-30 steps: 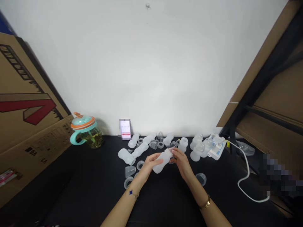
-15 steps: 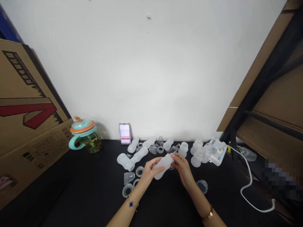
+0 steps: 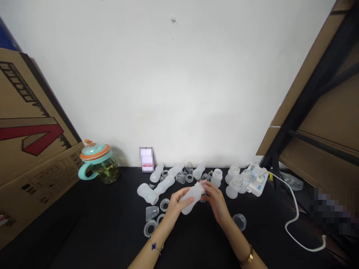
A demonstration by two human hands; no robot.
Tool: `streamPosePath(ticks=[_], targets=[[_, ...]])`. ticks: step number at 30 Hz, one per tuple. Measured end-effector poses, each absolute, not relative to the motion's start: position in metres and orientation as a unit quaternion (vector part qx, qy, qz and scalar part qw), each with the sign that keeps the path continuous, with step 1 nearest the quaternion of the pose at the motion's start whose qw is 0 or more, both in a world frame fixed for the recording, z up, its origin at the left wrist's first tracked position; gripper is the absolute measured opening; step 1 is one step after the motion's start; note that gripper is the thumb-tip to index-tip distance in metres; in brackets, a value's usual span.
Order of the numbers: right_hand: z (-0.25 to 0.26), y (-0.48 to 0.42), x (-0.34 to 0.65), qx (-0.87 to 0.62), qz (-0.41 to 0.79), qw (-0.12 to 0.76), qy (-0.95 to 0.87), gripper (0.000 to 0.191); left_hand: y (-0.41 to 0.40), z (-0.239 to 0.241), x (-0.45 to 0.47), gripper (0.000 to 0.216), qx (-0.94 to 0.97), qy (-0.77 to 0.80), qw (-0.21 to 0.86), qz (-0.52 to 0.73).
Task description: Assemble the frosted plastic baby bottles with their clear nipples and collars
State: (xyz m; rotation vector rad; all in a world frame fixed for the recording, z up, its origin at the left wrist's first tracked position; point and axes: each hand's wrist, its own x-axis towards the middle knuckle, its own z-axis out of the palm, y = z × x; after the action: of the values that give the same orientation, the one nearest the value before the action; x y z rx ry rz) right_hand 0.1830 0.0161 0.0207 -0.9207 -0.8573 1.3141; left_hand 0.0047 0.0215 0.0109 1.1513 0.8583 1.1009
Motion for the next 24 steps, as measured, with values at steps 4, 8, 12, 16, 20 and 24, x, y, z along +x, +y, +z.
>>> streamPosePath(ticks=[4,8,12,16,20,24], targets=[[0.0205,0.0167,0.1834,-0.399,0.569,0.614,-0.375,0.029,0.0218,0.011,0.0042,0.052,0.498,0.369,0.625,0.475],[0.0209,0.0167,0.1834,-0.397,0.568,0.613,-0.381,0.029,0.0199,0.0149,0.0042,0.053,0.494,0.373,0.629,0.47],[0.0211,0.017,0.1832,-0.398,0.567,0.615,-0.377,0.028,0.0181,0.0178,0.0039,0.047,0.506,0.367,0.621,0.473],[0.0216,0.0168,0.1831,-0.397,0.567,0.618,-0.373,0.028,0.0181,0.0168,0.0039,0.042,0.51,0.364,0.622,0.47],[0.0203,0.0167,0.1831,-0.395,0.562,0.622,-0.376,0.028,0.0182,0.0156,0.0042,0.043,0.508,0.366,0.622,0.471],[0.0172,0.0174,0.1834,-0.4,0.557,0.628,-0.369,0.027,0.0175,0.0157,0.0042,0.043,0.522,0.363,0.611,0.472]])
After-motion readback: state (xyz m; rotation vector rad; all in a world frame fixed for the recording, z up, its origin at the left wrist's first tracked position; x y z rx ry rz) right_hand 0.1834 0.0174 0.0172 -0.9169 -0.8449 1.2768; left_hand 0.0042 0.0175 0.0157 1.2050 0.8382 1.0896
